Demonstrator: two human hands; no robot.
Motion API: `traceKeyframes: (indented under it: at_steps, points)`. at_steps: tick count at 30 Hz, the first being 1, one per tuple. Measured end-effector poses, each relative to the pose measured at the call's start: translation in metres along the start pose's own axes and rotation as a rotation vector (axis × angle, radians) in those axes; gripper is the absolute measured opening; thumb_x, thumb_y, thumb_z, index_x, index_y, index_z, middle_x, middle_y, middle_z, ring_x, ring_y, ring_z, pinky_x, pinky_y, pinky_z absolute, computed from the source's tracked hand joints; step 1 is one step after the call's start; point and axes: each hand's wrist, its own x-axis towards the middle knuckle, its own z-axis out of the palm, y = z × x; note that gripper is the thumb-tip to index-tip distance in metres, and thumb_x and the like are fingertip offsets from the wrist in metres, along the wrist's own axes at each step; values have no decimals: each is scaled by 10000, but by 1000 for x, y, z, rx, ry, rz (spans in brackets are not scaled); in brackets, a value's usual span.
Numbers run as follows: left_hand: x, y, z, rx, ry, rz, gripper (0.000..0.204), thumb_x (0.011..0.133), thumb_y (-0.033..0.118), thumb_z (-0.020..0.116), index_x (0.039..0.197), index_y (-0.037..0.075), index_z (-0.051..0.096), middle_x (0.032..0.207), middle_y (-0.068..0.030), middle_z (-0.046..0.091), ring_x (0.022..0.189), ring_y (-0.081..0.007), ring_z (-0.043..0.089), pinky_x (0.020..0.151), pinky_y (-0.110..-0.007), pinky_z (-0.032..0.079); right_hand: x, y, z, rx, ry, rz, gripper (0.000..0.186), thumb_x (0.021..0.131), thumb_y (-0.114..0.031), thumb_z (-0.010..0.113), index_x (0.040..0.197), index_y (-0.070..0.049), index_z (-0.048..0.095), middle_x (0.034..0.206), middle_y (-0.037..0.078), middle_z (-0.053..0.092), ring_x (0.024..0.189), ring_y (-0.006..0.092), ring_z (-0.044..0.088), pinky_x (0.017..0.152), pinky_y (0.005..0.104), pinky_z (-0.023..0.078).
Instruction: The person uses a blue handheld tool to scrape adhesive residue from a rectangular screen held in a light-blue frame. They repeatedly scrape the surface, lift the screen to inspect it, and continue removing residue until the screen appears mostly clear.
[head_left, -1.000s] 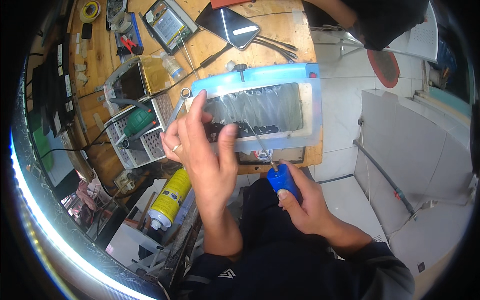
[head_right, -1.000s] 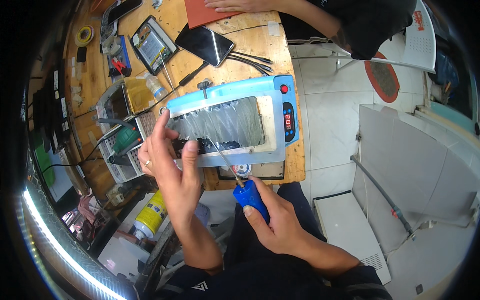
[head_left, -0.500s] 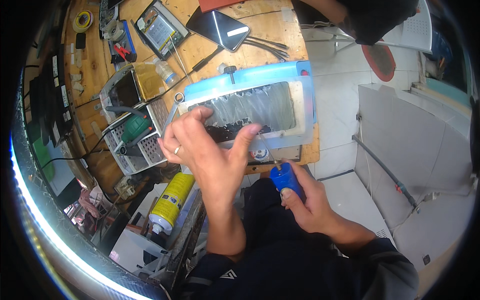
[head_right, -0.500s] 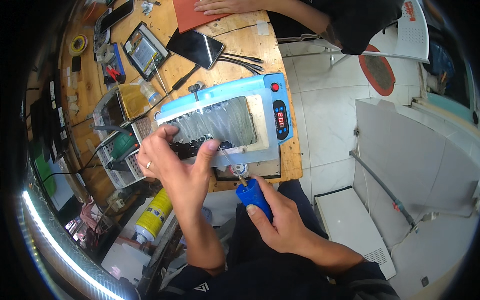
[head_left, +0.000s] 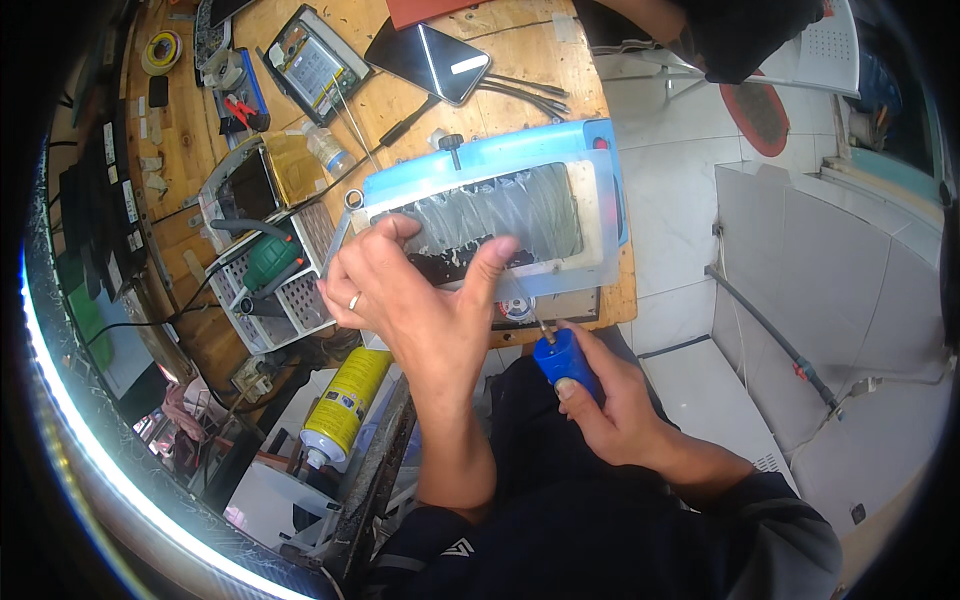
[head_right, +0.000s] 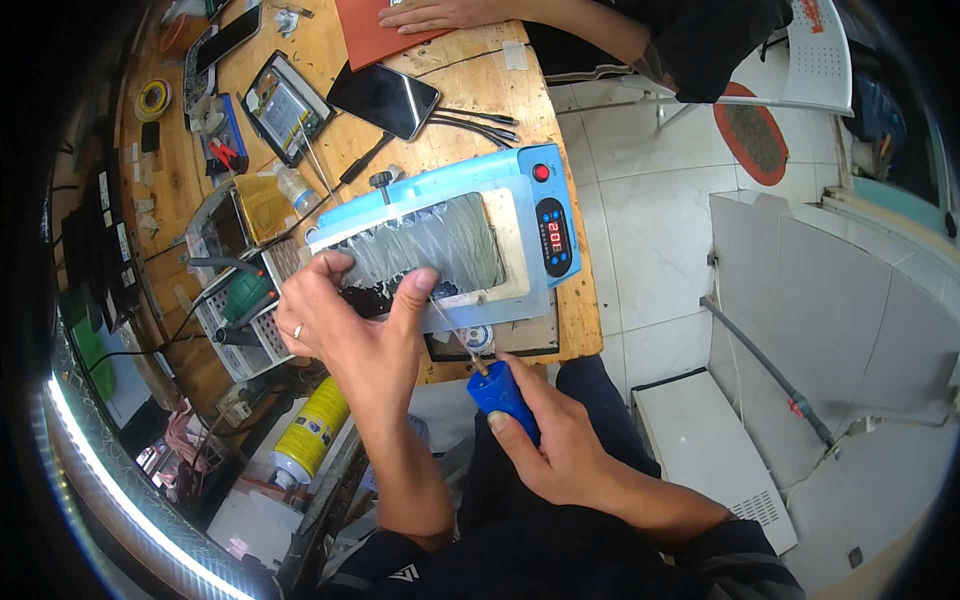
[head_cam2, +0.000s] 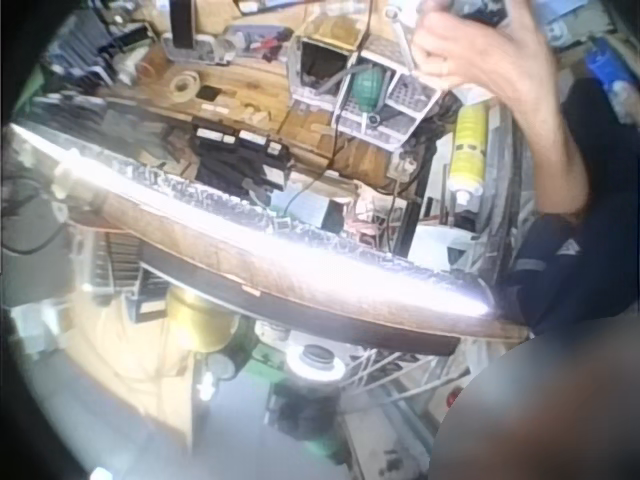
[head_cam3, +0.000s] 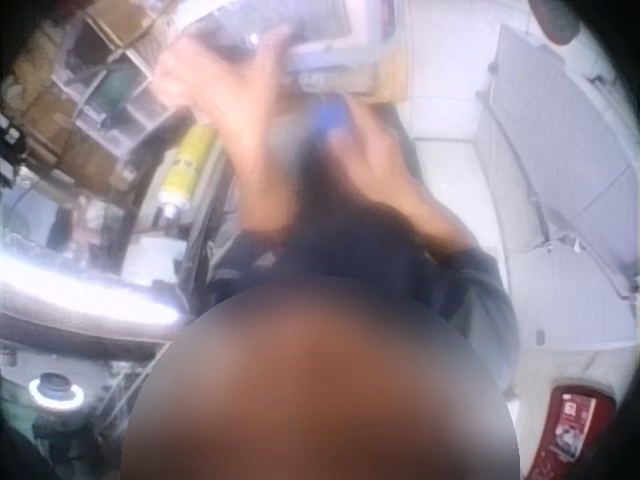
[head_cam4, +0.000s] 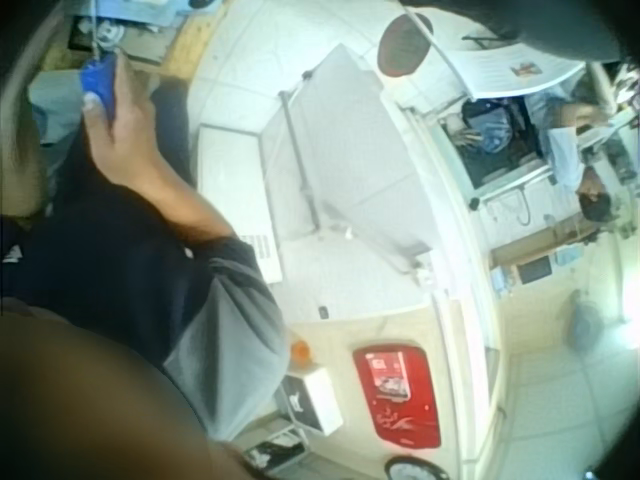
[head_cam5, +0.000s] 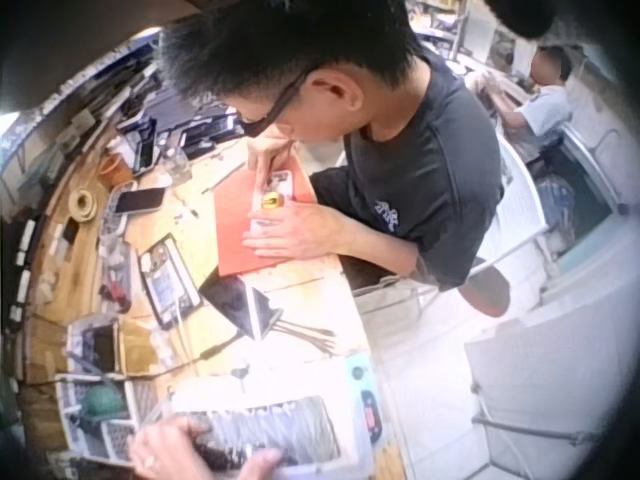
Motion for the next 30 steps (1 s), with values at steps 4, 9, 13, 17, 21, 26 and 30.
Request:
traceKeyframes:
  at_steps: [4,9,13,17,21,26,30]
  points:
    - [-2,-4,-9,-131,-57,-50,503,876,383,827,1184,68,584,1171,-122,559,1239,-360,421,1123,-543,242,-2,-2,-1,20,2,10,568,1051,-170,608,1501,122,422,1292,310,644,1162,375,690,1013,397,516]
    - [0,-14,-19,-199,-138,-28,358,932,244,763,1198,82,586,1213,-123,569,1236,-356,434,1113,-512,263,-3,-2,-2,-10,-10,32,579,1052,-170,608,1514,119,410,1300,317,638,1187,386,681,1026,403,509]
    - [-1,1,-6,-77,-39,-51,430,908,315,795,1188,63,587,1202,-138,559,1245,-367,428,1139,-548,229,-4,0,2,15,6,26,583,1054,-171,607,1516,122,406,1300,327,633,1192,395,677,1032,408,507]
    - [-5,7,-4,-66,-37,-75,519,886,405,812,1188,46,590,1200,-144,551,1276,-379,417,1162,-582,200,-5,2,2,-12,6,0,583,1053,-169,606,1511,131,405,1299,336,630,1186,400,680,1028,414,511]
    - [-6,-2,-18,-85,-117,-36,477,886,406,816,1162,70,620,1212,-141,551,1293,-381,413,1155,-588,218,-6,3,4,-36,5,-28,579,1053,-166,605,1506,135,407,1296,338,630,1174,403,685,1018,417,518]
    - [-7,8,-5,-17,-17,-56,403,861,372,845,1090,102,652,1161,-130,540,1268,-376,421,1144,-581,240,-7,3,7,9,34,-5,574,1052,-164,603,1501,136,409,1297,340,628,1167,406,687,1013,418,522]
    - [-5,6,-6,-50,-7,-69,406,852,384,851,1071,106,652,1121,-120,528,1246,-368,428,1143,-575,241,-7,2,5,-19,26,-8,576,1052,-164,600,1504,136,404,1301,340,625,1166,405,686,1013,417,521]
